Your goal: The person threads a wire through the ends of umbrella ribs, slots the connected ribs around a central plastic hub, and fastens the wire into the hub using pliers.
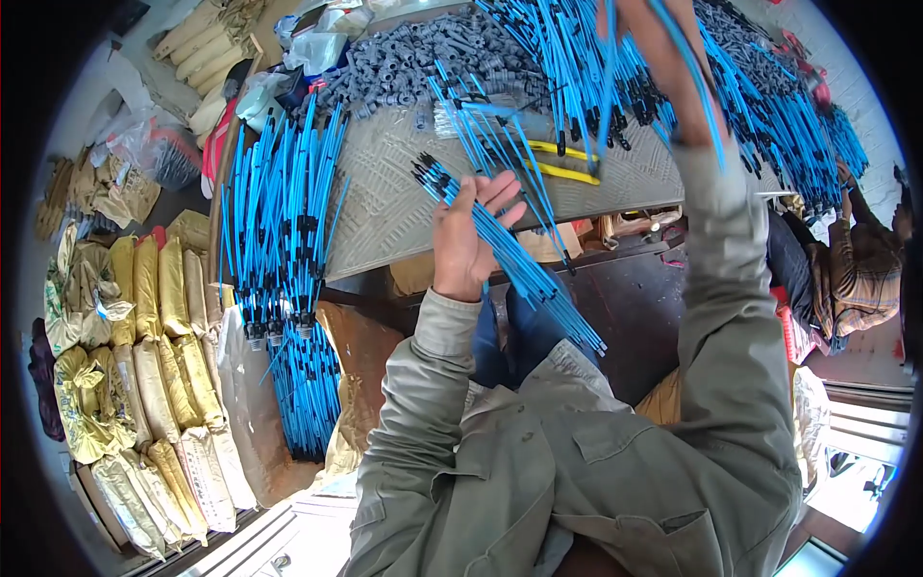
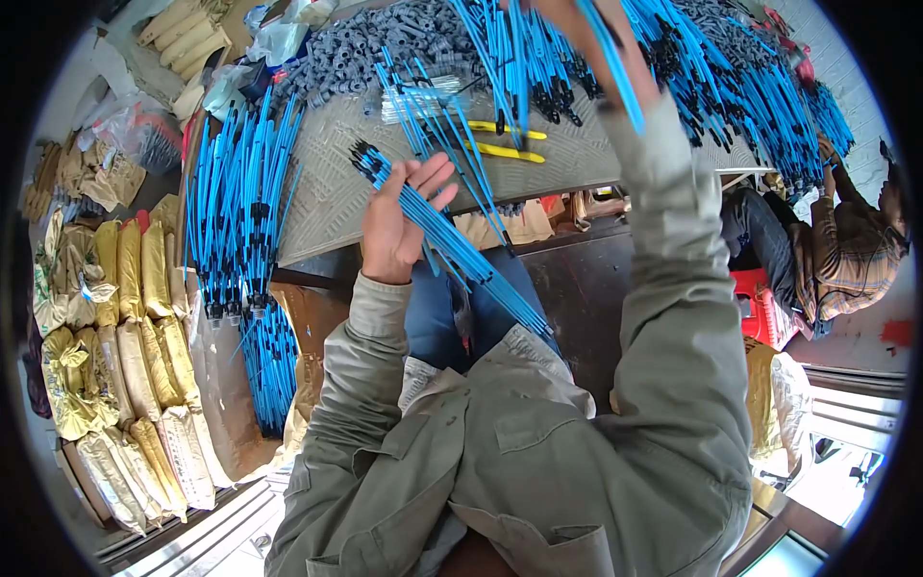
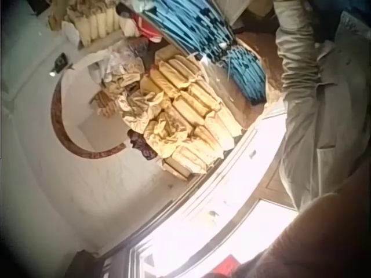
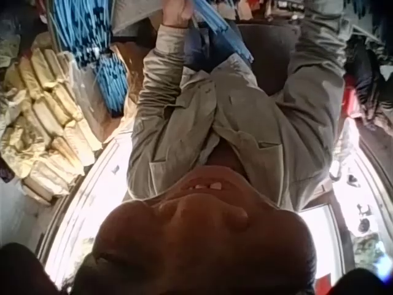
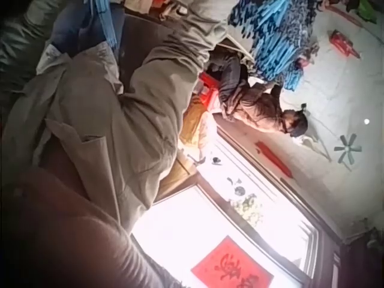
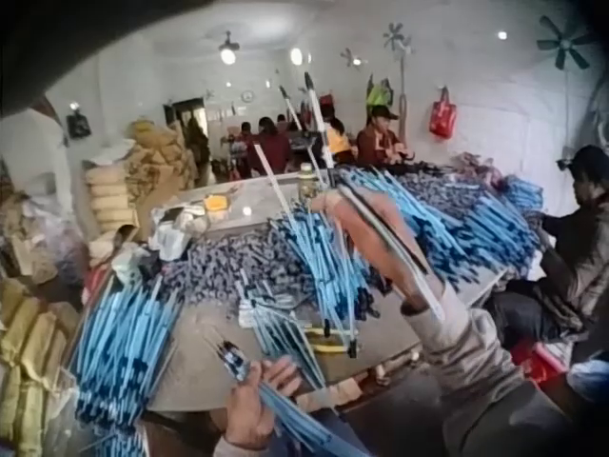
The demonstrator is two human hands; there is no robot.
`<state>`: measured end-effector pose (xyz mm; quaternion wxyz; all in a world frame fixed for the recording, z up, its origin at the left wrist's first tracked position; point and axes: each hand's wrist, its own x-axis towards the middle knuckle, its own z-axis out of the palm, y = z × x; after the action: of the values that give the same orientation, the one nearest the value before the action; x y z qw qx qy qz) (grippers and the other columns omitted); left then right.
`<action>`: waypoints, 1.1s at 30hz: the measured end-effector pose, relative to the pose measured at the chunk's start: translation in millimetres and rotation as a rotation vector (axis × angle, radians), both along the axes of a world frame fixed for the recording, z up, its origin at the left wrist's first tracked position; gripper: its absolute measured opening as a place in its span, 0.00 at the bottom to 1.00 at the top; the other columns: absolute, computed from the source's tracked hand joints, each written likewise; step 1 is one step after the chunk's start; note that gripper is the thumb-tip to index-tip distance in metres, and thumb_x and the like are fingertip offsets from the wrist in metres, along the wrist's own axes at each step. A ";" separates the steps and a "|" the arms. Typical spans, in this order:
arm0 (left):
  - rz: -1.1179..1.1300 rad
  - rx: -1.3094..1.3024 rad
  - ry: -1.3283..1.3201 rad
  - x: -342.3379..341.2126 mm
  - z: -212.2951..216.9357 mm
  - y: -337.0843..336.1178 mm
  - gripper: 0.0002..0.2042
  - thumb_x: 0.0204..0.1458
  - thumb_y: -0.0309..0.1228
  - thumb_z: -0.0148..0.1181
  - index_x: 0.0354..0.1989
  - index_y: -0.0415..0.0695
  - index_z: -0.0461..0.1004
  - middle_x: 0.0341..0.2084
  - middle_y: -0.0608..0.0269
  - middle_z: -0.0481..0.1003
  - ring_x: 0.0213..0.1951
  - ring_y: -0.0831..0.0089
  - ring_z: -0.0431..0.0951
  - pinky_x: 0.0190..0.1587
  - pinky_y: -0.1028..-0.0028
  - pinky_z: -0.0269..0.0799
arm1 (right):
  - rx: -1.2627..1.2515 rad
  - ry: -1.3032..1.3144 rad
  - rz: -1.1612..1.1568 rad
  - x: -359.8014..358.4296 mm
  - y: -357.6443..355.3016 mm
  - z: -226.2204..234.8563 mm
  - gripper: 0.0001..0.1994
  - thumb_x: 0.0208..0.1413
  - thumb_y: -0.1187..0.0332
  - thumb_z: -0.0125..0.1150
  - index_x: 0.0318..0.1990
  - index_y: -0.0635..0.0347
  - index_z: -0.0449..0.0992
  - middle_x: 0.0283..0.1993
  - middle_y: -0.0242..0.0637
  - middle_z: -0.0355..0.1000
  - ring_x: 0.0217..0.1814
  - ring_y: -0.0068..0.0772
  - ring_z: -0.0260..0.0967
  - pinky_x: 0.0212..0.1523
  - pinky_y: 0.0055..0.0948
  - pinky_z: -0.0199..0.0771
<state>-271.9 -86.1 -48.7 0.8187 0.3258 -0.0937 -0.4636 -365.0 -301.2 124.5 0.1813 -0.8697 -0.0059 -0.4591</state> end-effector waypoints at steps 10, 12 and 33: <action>0.101 0.041 -0.060 -8.1 24.3 13.1 0.14 0.59 0.37 0.44 0.42 0.37 0.65 0.34 0.47 0.73 0.35 0.61 0.75 0.37 0.64 0.75 | 0.973 0.485 0.334 -40.5 126.6 -139.0 0.12 0.58 0.61 0.51 0.37 0.60 0.75 0.20 0.26 0.64 0.20 0.14 0.61 0.20 0.16 0.59; 0.151 0.085 -0.149 -12.7 30.0 15.7 0.13 0.58 0.36 0.46 0.41 0.38 0.66 0.29 0.53 0.73 0.29 0.67 0.75 0.31 0.70 0.74 | 0.968 0.514 0.318 -41.7 131.9 -145.0 0.12 0.58 0.61 0.51 0.37 0.60 0.75 0.20 0.26 0.65 0.20 0.14 0.61 0.20 0.16 0.60; 0.227 -0.010 -0.219 1.8 78.9 126.2 0.11 0.56 0.33 0.50 0.43 0.40 0.66 0.29 0.50 0.76 0.33 0.61 0.78 0.32 0.69 0.75 | 0.127 0.500 -0.473 42.1 79.6 -162.3 0.13 0.49 0.59 0.57 0.31 0.61 0.69 0.25 0.44 0.71 0.25 0.44 0.70 0.24 0.37 0.68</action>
<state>-270.2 40.1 30.2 0.8523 0.3789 -0.1470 -0.3293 -322.9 -221.6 -37.7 0.1192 -0.9195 0.2690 -0.2606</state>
